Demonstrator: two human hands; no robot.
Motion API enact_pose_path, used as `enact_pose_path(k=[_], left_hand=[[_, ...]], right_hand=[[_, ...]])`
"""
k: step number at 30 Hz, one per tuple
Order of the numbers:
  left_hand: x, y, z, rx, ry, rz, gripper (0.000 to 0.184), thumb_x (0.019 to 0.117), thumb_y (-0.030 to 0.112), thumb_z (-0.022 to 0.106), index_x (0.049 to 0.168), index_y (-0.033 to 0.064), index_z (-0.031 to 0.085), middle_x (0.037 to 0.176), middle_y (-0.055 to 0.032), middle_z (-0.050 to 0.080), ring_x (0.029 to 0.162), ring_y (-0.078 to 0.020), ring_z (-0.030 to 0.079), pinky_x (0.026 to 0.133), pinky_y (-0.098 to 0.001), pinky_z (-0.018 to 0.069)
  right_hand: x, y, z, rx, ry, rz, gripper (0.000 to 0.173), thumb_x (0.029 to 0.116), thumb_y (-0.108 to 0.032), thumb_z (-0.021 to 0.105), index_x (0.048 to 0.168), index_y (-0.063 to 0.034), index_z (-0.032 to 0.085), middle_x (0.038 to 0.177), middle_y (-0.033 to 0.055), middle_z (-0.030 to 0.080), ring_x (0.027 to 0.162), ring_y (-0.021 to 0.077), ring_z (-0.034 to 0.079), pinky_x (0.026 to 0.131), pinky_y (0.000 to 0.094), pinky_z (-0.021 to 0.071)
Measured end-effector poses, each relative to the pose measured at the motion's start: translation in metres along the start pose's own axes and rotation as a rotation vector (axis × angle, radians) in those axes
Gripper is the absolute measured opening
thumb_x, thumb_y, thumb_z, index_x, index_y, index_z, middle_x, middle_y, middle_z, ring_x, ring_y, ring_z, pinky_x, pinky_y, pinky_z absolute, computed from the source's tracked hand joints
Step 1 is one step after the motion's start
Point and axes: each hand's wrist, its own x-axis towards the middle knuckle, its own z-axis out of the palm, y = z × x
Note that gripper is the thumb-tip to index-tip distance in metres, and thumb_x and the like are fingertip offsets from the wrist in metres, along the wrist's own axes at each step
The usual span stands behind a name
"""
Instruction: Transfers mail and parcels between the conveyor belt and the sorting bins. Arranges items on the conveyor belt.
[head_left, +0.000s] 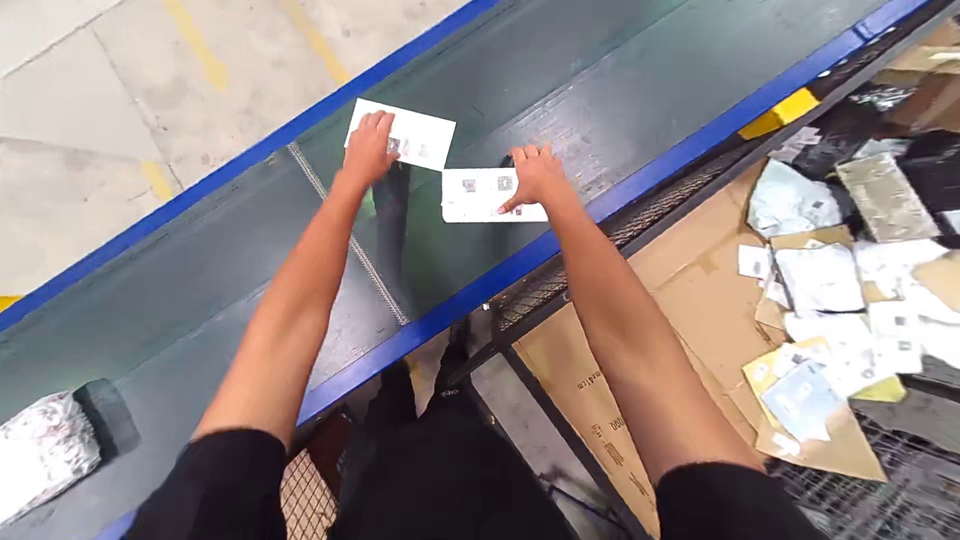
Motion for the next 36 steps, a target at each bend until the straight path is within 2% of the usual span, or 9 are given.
enact_pose_path(k=[5,10,13,16,18,20,24,32,36], left_hand=[[0.12,-0.009,0.021,0.091,-0.232,-0.025,0.114,0.0682,0.037,0.095,0.159,0.0087,0.034,0.167,-0.0207,0.026,0.151,-0.0529,0.02,0.104,-0.0858,0.0266],[0.161,0.054,0.02,0.128,-0.324,-0.128,0.122,0.0552,0.032,0.102,0.156,0.0079,0.037,0.148,-0.0343,0.045,0.141,-0.0596,0.034,0.104,-0.0824,0.0314],[0.163,0.081,0.027,0.192,-0.36,-0.217,0.129,0.0486,0.039,0.103,0.154,0.0065,0.037,0.146,-0.0372,0.045,0.14,-0.0607,0.033,0.102,-0.082,0.0337],[0.159,0.089,0.026,0.165,-0.354,-0.128,0.097,0.0615,0.042,0.098,0.138,-0.0015,0.056,0.144,-0.0368,0.045,0.139,-0.0597,0.034,0.102,-0.0823,0.032],[0.142,0.092,0.021,0.009,-0.298,0.047,0.059,0.0821,0.031,0.086,0.12,-0.0087,0.064,0.123,-0.0389,0.059,0.12,-0.0591,0.054,0.097,-0.0791,0.0398],[0.099,0.102,0.009,-0.291,-0.299,0.101,0.043,0.0946,0.02,0.073,0.126,-0.0055,0.061,0.116,-0.03,0.067,0.108,-0.0445,0.067,0.097,-0.067,0.0496],[-0.012,0.165,0.032,-0.868,-0.451,0.0,0.043,0.103,0.023,0.059,0.142,0.0101,0.046,0.114,-0.0024,0.07,0.093,-0.0088,0.071,0.085,-0.0335,0.0622],[-0.141,0.241,0.104,-1.208,-0.62,-0.222,0.048,0.1139,0.033,0.024,0.152,0.0064,0.034,0.128,-0.0057,0.066,0.111,-0.0135,0.068,0.097,-0.0367,0.059],[-0.163,0.21,0.082,-0.777,-0.374,0.021,0.06,0.1084,0.04,0.04,0.154,0.0009,0.035,0.137,-0.0185,0.06,0.115,-0.0244,0.066,0.095,-0.0442,0.0583]], right_hand=[[-0.075,0.008,0.024,0.063,-0.01,0.042,0.106,0.0458,-0.056,0.098,0.133,-0.0087,0.059,0.137,0.026,0.052,0.134,0.0506,0.042,0.092,0.0695,0.0465],[-0.108,0.016,0.032,0.098,-0.107,0.163,0.107,0.0465,-0.056,0.098,0.127,0.0005,0.057,0.137,0.0242,0.049,0.128,0.0443,0.048,0.092,0.0618,0.0474],[-0.11,0.026,0.028,0.239,-0.083,0.205,0.093,0.0608,-0.05,0.095,0.129,-0.0046,0.05,0.108,0.0217,0.067,0.101,0.042,0.066,0.086,0.0621,0.0497],[-0.115,0.046,0.041,0.671,-0.009,0.111,0.077,0.0746,-0.04,0.09,0.138,-0.0146,0.053,0.099,0.0149,0.071,0.091,0.0342,0.069,0.082,0.0584,0.0551],[-0.123,0.045,0.052,1.067,0.119,0.068,0.071,0.0798,-0.031,0.088,0.14,-0.0125,0.055,0.105,0.0123,0.074,0.093,0.0242,0.073,0.086,0.0482,0.0599],[-0.128,0.027,0.058,1.382,0.256,0.116,0.051,0.0856,-0.022,0.083,0.129,-0.0046,0.063,0.105,0.012,0.074,0.094,0.0201,0.073,0.088,0.0436,0.0616],[-0.165,-0.005,0.053,1.748,0.387,0.328,0.038,0.0922,-0.014,0.076,0.122,0.0068,0.064,0.105,0.0147,0.075,0.095,0.0168,0.073,0.091,0.0369,0.0606],[-0.241,0.012,0.097,2.011,0.231,0.237,0.065,0.0892,0.0,0.072,0.143,0.0075,0.037,0.118,0.0188,0.067,0.103,0.0211,0.07,0.094,0.0398,0.0596],[-0.302,0.106,0.087,1.764,0.389,0.582,0.067,0.0922,-0.013,0.075,0.148,-0.0028,0.04,0.121,0.0156,0.068,0.101,0.0211,0.071,0.089,0.0408,0.0614]])
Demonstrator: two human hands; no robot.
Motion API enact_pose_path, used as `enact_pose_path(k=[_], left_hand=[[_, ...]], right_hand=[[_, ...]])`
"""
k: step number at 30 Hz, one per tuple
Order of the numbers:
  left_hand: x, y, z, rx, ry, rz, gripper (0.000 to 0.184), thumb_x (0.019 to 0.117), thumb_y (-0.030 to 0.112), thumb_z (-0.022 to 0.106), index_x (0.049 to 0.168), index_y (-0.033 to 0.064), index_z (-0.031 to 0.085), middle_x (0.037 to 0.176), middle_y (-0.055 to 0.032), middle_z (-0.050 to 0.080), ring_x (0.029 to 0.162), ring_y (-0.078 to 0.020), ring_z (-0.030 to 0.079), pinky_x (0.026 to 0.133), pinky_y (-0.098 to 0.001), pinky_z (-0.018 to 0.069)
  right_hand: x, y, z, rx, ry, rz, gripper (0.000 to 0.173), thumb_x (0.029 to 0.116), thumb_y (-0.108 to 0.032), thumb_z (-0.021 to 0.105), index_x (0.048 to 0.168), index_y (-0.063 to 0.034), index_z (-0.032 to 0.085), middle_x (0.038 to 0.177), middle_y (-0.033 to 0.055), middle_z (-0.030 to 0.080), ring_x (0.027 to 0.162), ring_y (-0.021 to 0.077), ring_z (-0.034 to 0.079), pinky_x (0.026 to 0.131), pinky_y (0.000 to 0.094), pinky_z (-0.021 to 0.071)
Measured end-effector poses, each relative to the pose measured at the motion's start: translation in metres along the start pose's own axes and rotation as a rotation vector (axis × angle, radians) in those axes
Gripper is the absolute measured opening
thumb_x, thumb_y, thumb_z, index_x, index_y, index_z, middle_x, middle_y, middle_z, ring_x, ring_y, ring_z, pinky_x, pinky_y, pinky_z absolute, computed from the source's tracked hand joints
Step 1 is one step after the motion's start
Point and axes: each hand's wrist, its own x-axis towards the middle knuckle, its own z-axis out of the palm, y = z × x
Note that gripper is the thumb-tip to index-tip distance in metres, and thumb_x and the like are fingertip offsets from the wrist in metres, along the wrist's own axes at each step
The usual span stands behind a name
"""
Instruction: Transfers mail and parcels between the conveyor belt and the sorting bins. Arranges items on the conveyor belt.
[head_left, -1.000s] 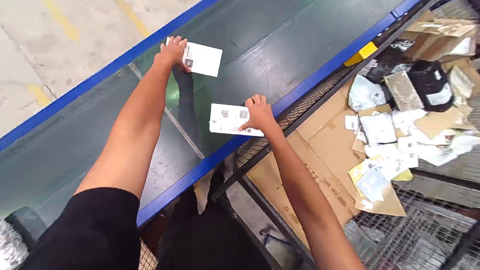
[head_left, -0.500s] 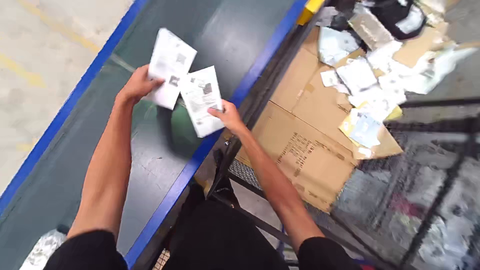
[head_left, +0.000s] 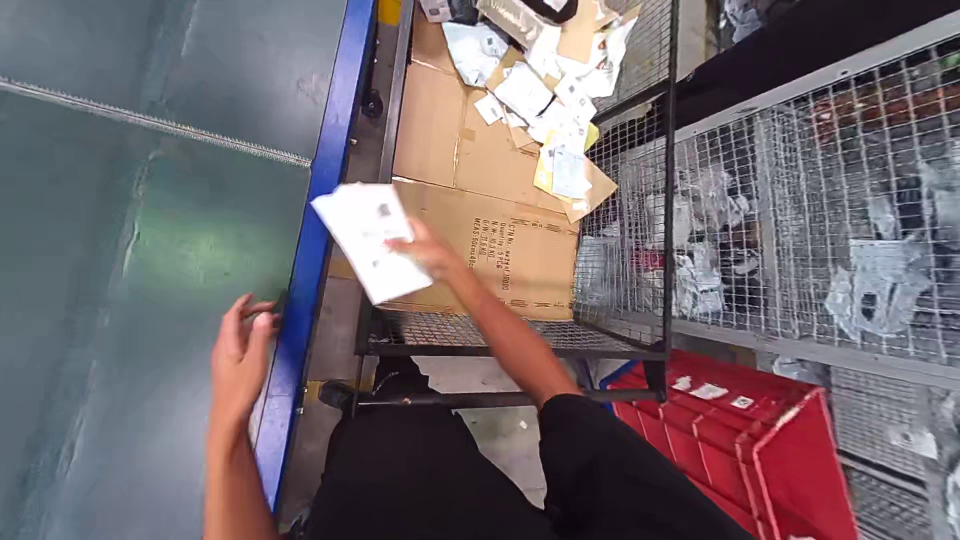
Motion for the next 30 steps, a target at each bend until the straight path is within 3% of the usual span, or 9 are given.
enact_pose_path(k=[3,5,9,13,17,20,23,28,30], left_hand=[[-0.049,-0.034,-0.079,0.469,0.317,0.007,0.069,0.1029,0.044,0.055,0.148,-0.0058,0.043,0.143,-0.0336,0.05,0.133,-0.0444,0.051,0.11,-0.0567,0.0431],[-0.085,-0.062,-0.125,0.669,0.428,-0.191,0.084,0.0958,0.053,0.063,0.15,-0.0064,0.04,0.153,-0.0381,0.036,0.145,-0.0541,0.033,0.12,-0.0651,0.0243],[-0.149,-0.107,-0.166,0.83,0.385,-0.403,0.103,0.0855,0.07,0.066,0.156,-0.0001,0.038,0.163,-0.0335,0.023,0.148,-0.0592,0.022,0.112,-0.0791,0.0228],[-0.153,-0.106,-0.177,0.71,0.531,-0.536,0.122,0.0716,0.075,0.076,0.162,0.0106,0.027,0.168,-0.0267,0.013,0.149,-0.0567,0.02,0.11,-0.0804,0.0245],[-0.12,-0.119,-0.201,0.537,0.578,-0.694,0.127,0.0686,0.066,0.085,0.163,0.0097,0.022,0.166,-0.027,0.023,0.149,-0.0564,0.021,0.108,-0.0832,0.0204],[-0.09,-0.133,-0.227,0.52,0.421,-0.601,0.114,0.0672,0.063,0.087,0.155,0.0068,0.041,0.147,-0.0292,0.05,0.135,-0.0508,0.048,0.105,-0.0758,0.0377],[-0.077,-0.099,-0.222,0.352,0.225,-0.506,0.098,0.0727,0.039,0.093,0.148,0.0009,0.043,0.134,-0.0307,0.059,0.123,-0.0451,0.059,0.104,-0.0652,0.0464],[-0.08,-0.062,-0.184,0.439,0.171,-0.083,0.105,0.0683,0.052,0.089,0.151,0.0042,0.044,0.143,-0.0268,0.054,0.132,-0.039,0.054,0.111,-0.0583,0.043],[-0.088,-0.041,-0.166,0.491,0.132,0.092,0.102,0.0667,0.057,0.084,0.145,0.0027,0.05,0.13,-0.0279,0.058,0.119,-0.0418,0.058,0.1,-0.0612,0.0471]], right_hand=[[0.029,-0.039,-0.156,-0.129,0.456,-0.081,0.062,0.0917,-0.033,0.077,0.142,-0.0074,0.052,0.118,0.012,0.071,0.1,0.0207,0.071,0.088,0.0443,0.061],[0.035,-0.062,-0.261,-0.077,0.69,-0.143,0.061,0.0988,-0.04,0.066,0.146,-0.0075,0.046,0.125,0.0122,0.066,0.107,0.0201,0.067,0.09,0.0413,0.0592],[-0.009,-0.09,-0.311,-0.093,0.89,0.007,0.071,0.1027,-0.054,0.051,0.157,-0.0119,0.032,0.147,0.0131,0.053,0.118,0.025,0.063,0.093,0.0409,0.0564],[0.023,-0.06,-0.216,-0.241,0.408,-0.088,0.062,0.1063,-0.043,0.049,0.156,-0.0128,0.029,0.146,0.007,0.056,0.118,0.019,0.066,0.095,0.0367,0.0575],[0.016,-0.018,-0.015,-0.473,-0.052,-0.195,0.056,0.1036,-0.03,0.058,0.148,-0.0001,0.042,0.13,0.0157,0.065,0.108,0.0187,0.069,0.094,0.0369,0.0583],[0.007,0.014,0.143,-0.641,-0.396,-0.283,0.056,0.0994,-0.034,0.066,0.147,-0.0092,0.049,0.132,0.0093,0.066,0.111,0.018,0.069,0.094,0.041,0.0593],[-0.009,0.039,0.257,-0.66,-0.604,-0.267,0.077,0.0952,-0.04,0.071,0.155,-0.0062,0.037,0.141,0.0156,0.06,0.118,0.0249,0.067,0.1,0.0447,0.057],[-0.009,0.046,0.28,-0.581,-0.424,-0.375,0.097,0.0688,-0.039,0.092,0.148,-0.0041,0.05,0.13,0.0218,0.064,0.12,0.0322,0.063,0.105,0.0504,0.0504],[-0.007,0.034,0.248,-0.623,-0.598,-0.32,0.088,0.0695,-0.031,0.094,0.144,-0.0057,0.054,0.124,0.0206,0.068,0.113,0.0315,0.066,0.101,0.0525,0.0521]])
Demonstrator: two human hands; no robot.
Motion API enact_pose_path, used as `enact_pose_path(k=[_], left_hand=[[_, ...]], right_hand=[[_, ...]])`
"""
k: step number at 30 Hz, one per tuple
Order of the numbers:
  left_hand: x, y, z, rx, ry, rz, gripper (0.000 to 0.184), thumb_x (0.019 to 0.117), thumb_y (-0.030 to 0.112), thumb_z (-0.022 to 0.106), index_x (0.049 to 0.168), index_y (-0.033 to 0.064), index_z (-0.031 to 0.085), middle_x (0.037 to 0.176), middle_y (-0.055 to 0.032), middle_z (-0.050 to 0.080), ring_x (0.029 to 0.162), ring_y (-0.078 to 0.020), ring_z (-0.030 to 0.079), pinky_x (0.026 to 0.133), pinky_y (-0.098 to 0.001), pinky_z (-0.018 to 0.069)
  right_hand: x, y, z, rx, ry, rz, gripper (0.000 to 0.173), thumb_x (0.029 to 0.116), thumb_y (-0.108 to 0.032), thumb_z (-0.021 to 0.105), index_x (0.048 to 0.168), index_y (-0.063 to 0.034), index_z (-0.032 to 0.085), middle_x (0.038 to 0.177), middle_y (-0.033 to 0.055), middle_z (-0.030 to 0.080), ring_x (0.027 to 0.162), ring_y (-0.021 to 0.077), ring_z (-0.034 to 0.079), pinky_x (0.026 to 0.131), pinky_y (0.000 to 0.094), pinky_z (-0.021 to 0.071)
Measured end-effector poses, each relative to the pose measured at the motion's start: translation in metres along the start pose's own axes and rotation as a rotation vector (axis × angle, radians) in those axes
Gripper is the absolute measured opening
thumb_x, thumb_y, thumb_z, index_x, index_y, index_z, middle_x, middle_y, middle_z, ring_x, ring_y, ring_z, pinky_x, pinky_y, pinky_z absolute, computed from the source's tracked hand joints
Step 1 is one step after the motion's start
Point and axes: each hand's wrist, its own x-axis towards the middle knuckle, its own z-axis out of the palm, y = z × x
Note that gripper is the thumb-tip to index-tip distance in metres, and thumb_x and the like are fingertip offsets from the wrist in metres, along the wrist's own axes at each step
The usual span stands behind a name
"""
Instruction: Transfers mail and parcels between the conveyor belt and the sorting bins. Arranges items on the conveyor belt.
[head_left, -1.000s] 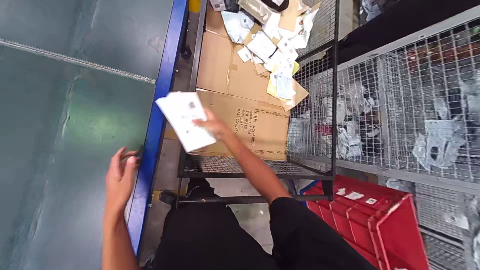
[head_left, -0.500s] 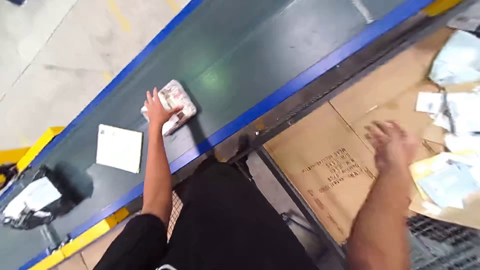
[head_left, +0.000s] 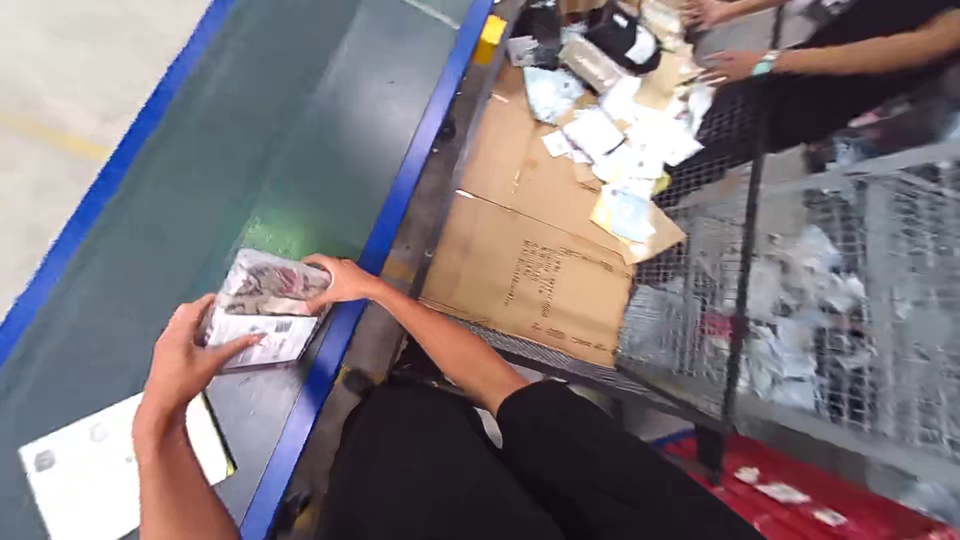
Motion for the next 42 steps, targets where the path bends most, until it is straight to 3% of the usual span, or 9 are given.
enact_pose_path(k=[3,8,14,18,26,30,35,38,42], left_hand=[[0.011,0.042,0.009,-0.004,-0.023,0.205,0.082,0.0725,0.052,0.083,0.137,0.007,0.061,0.118,-0.0233,0.062,0.104,-0.0383,0.062,0.088,-0.0595,0.0517],[0.009,0.05,0.006,0.028,0.226,0.178,0.059,0.0933,0.036,0.071,0.14,0.0023,0.058,0.132,-0.0252,0.062,0.121,-0.0389,0.061,0.103,-0.0574,0.0487],[-0.09,-0.066,0.018,0.165,0.277,-0.419,0.101,0.0782,0.053,0.083,0.151,-0.0045,0.042,0.154,-0.0414,0.031,0.144,-0.0605,0.028,0.117,-0.0739,0.0212],[-0.122,-0.094,0.036,0.117,0.29,-0.56,0.118,0.0714,0.068,0.08,0.152,-0.0072,0.038,0.155,-0.0371,0.035,0.147,-0.0502,0.032,0.122,-0.0602,0.025],[-0.006,-0.089,0.028,0.061,0.42,-0.894,0.106,0.0667,0.054,0.091,0.144,-0.0036,0.049,0.149,-0.0331,0.043,0.137,-0.0545,0.04,0.103,-0.073,0.0407],[0.038,-0.075,0.043,-0.029,0.327,-0.878,0.071,0.084,0.046,0.081,0.129,-0.0058,0.062,0.133,-0.0316,0.059,0.131,-0.0503,0.051,0.105,-0.0675,0.0432],[0.026,-0.042,0.066,-0.542,0.428,-0.605,0.048,0.0997,0.026,0.065,0.139,0.0008,0.056,0.138,-0.0224,0.06,0.127,-0.035,0.059,0.107,-0.0545,0.048],[-0.007,-0.016,0.077,-1.093,0.524,-0.447,0.052,0.0992,0.003,0.057,0.148,-0.004,0.039,0.133,-0.0203,0.061,0.115,-0.0269,0.067,0.099,-0.0462,0.058],[-0.037,0.014,0.084,-1.368,0.481,-0.464,0.036,0.1057,0.018,0.04,0.14,0.0069,0.037,0.113,-0.009,0.069,0.096,-0.0226,0.072,0.085,-0.0451,0.0623]], right_hand=[[-0.029,0.011,-0.032,0.059,-0.164,-0.091,0.076,0.0722,-0.022,0.092,0.136,0.0035,0.058,0.124,0.0196,0.068,0.116,0.0247,0.065,0.107,0.0436,0.05],[-0.099,0.055,-0.091,0.396,0.33,0.009,0.048,0.0846,-0.014,0.079,0.125,0.0052,0.062,0.107,0.0127,0.073,0.094,0.0165,0.072,0.088,0.0382,0.0614],[-0.147,0.107,-0.263,0.891,1.104,0.014,0.05,0.1085,-0.045,0.043,0.146,-0.0112,0.042,0.123,0.0095,0.065,0.103,0.02,0.068,0.085,0.0386,0.0599],[-0.146,0.089,-0.296,0.735,1.057,0.142,0.06,0.11,-0.051,0.032,0.157,-0.0133,0.028,0.146,0.0087,0.054,0.124,0.0199,0.061,0.099,0.0366,0.055],[-0.038,0.034,-0.134,-0.021,0.379,0.038,0.061,0.0984,-0.028,0.067,0.149,-0.0041,0.043,0.134,0.0135,0.065,0.115,0.0212,0.068,0.098,0.041,0.0575],[0.024,0.013,-0.043,-0.278,0.201,0.003,0.076,0.0944,-0.04,0.072,0.153,-0.0041,0.039,0.142,0.0193,0.058,0.125,0.0303,0.062,0.102,0.0493,0.054],[0.049,0.011,-0.009,-0.096,0.371,0.185,0.095,0.0853,-0.046,0.08,0.154,-0.003,0.031,0.129,0.0215,0.064,0.115,0.0368,0.065,0.095,0.0573,0.0537],[0.023,0.014,-0.023,0.157,0.246,0.286,0.07,0.087,-0.039,0.081,0.14,-0.0035,0.052,0.116,0.0178,0.071,0.101,0.0297,0.07,0.087,0.0504,0.0583],[-0.036,0.017,-0.014,0.635,0.004,0.313,0.044,0.0992,-0.03,0.067,0.13,0.001,0.058,0.108,0.014,0.072,0.094,0.02,0.072,0.084,0.0397,0.061]])
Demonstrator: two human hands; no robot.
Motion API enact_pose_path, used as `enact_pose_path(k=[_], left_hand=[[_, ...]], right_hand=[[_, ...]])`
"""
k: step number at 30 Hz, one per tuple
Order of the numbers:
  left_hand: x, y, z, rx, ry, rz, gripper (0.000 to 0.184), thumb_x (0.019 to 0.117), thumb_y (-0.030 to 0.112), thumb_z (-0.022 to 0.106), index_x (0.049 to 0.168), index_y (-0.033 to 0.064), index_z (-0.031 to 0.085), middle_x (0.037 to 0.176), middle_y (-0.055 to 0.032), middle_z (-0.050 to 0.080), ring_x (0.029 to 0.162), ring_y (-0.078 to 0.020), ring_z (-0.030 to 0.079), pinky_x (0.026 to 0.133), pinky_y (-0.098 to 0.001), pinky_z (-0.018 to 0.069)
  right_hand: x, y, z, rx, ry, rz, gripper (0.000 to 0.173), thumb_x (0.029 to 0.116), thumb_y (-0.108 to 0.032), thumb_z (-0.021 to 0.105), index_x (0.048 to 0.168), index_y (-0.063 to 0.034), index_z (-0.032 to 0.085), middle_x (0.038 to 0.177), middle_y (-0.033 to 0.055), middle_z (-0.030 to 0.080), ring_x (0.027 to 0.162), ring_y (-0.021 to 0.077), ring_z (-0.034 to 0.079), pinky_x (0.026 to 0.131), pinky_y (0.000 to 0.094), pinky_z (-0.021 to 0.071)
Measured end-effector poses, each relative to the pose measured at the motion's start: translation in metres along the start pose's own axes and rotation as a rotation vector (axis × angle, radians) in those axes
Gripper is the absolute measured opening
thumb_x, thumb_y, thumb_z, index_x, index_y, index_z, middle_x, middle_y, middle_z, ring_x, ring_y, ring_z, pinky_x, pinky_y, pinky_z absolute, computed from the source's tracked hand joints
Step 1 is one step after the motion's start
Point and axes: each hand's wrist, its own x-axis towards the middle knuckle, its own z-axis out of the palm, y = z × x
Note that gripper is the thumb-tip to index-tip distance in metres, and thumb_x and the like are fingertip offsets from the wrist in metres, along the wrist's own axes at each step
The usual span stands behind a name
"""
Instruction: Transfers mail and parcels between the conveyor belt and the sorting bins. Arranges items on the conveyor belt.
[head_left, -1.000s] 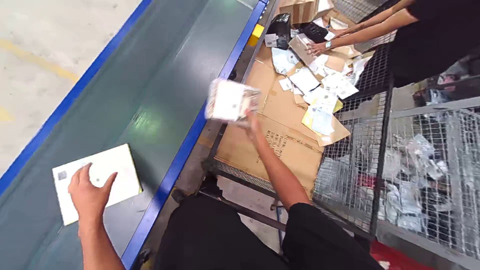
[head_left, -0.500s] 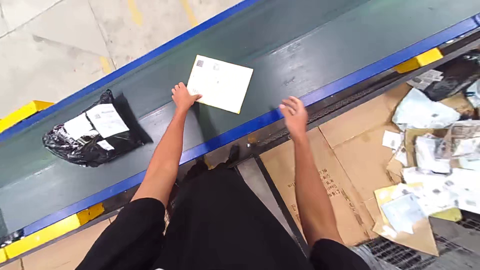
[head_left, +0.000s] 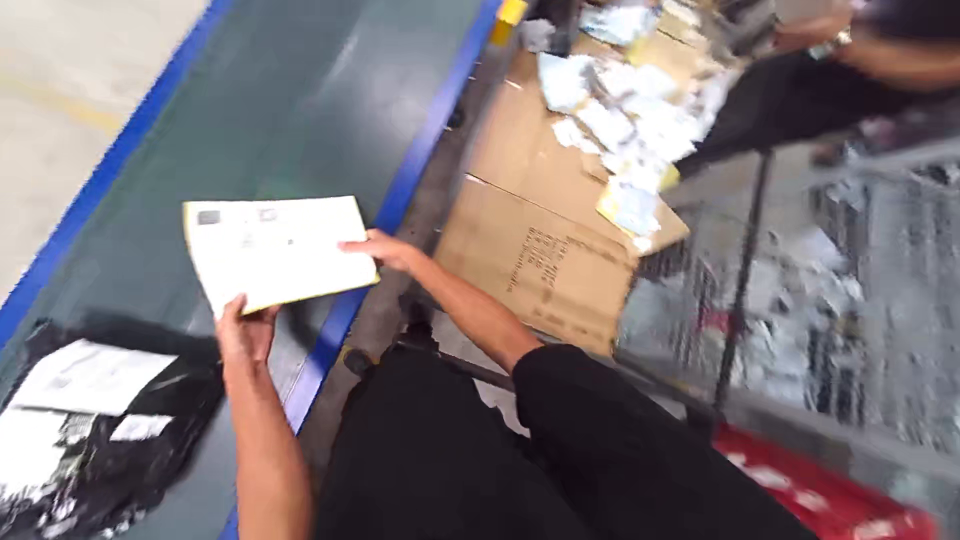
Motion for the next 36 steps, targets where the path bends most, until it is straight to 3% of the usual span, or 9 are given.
enact_pose_path(k=[4,7,11,14,17,25,29,33,36], left_hand=[[-0.005,0.042,-0.004,0.562,-0.254,0.289,0.04,0.1052,0.017,0.051,0.139,-0.0024,0.042,0.135,-0.0102,0.062,0.111,-0.0191,0.07,0.095,-0.0397,0.0605],[-0.005,0.095,-0.065,1.029,-0.142,0.515,0.057,0.1004,0.025,0.063,0.143,-0.0096,0.045,0.143,-0.0261,0.055,0.128,-0.0266,0.059,0.108,-0.0381,0.05],[0.028,0.156,-0.159,1.458,0.146,0.259,0.092,0.0898,0.062,0.068,0.148,-0.0052,0.043,0.14,-0.0329,0.054,0.129,-0.0413,0.055,0.11,-0.0544,0.0443],[0.065,0.19,-0.138,1.622,-0.023,0.011,0.104,0.0873,0.062,0.071,0.157,-0.0023,0.029,0.146,-0.0401,0.045,0.136,-0.0557,0.045,0.11,-0.0729,0.0346],[0.094,0.194,-0.107,1.549,-0.24,-0.047,0.087,0.0924,0.045,0.073,0.158,0.005,0.032,0.146,-0.0335,0.048,0.135,-0.0508,0.047,0.11,-0.0706,0.0366],[0.089,0.155,0.006,1.45,-0.494,0.217,0.103,0.0663,0.051,0.092,0.152,0.0146,0.047,0.143,-0.0195,0.058,0.132,-0.0352,0.056,0.111,-0.0594,0.0434],[0.056,0.129,0.0,1.347,-0.304,0.422,0.087,0.0753,0.06,0.082,0.142,0.0095,0.058,0.14,-0.0175,0.06,0.132,-0.0316,0.056,0.111,-0.0565,0.0442],[0.062,0.082,0.013,0.909,-0.216,0.442,0.11,0.0738,0.047,0.087,0.158,0.0056,0.029,0.158,-0.0168,0.041,0.144,-0.0193,0.043,0.118,-0.0366,0.0413],[0.059,0.092,0.074,1.241,-0.285,0.497,0.107,0.0659,0.059,0.087,0.153,0.0136,0.046,0.15,-0.0234,0.049,0.141,-0.0353,0.045,0.116,-0.0549,0.0375]], right_hand=[[-0.059,0.008,-0.04,0.218,0.261,-0.18,0.038,0.1026,-0.02,0.061,0.132,0.004,0.055,0.106,0.0157,0.072,0.094,0.0215,0.072,0.086,0.0412,0.0615],[-0.131,0.004,-0.154,0.226,0.625,-0.27,0.041,0.1028,-0.033,0.061,0.132,-0.0051,0.057,0.105,0.0092,0.073,0.092,0.0181,0.072,0.083,0.0393,0.0615],[-0.232,0.029,-0.33,0.337,1.23,-0.262,0.058,0.1012,-0.051,0.057,0.144,-0.0117,0.049,0.127,0.0108,0.065,0.109,0.0222,0.066,0.088,0.0417,0.0576],[-0.274,0.029,-0.363,0.313,1.383,-0.201,0.063,0.1073,-0.048,0.044,0.157,-0.0111,0.031,0.15,0.0128,0.052,0.123,0.0249,0.06,0.096,0.0426,0.0537],[-0.226,0.016,-0.327,0.177,1.16,-0.293,0.057,0.1089,-0.042,0.044,0.155,-0.0097,0.034,0.147,0.0092,0.057,0.124,0.0202,0.063,0.099,0.0378,0.0548],[-0.005,-0.03,-0.034,-0.462,0.109,-0.273,0.077,0.0942,-0.045,0.071,0.155,-0.0118,0.038,0.143,0.0111,0.059,0.123,0.0224,0.063,0.101,0.0455,0.0552],[0.024,-0.019,0.041,-0.309,0.086,-0.174,0.095,0.091,-0.05,0.073,0.159,-0.0038,0.026,0.143,0.0213,0.057,0.128,0.0256,0.06,0.11,0.046,0.0498],[-0.012,0.01,0.04,0.006,0.272,-0.194,0.107,0.0863,-0.041,0.081,0.163,-0.0066,0.015,0.151,0.0223,0.049,0.137,0.0279,0.053,0.114,0.0482,0.0454],[-0.058,0.037,0.041,0.256,0.317,-0.156,0.095,0.0962,-0.034,0.07,0.164,-0.008,0.01,0.16,0.0215,0.036,0.144,0.0281,0.043,0.118,0.0486,0.0386]])
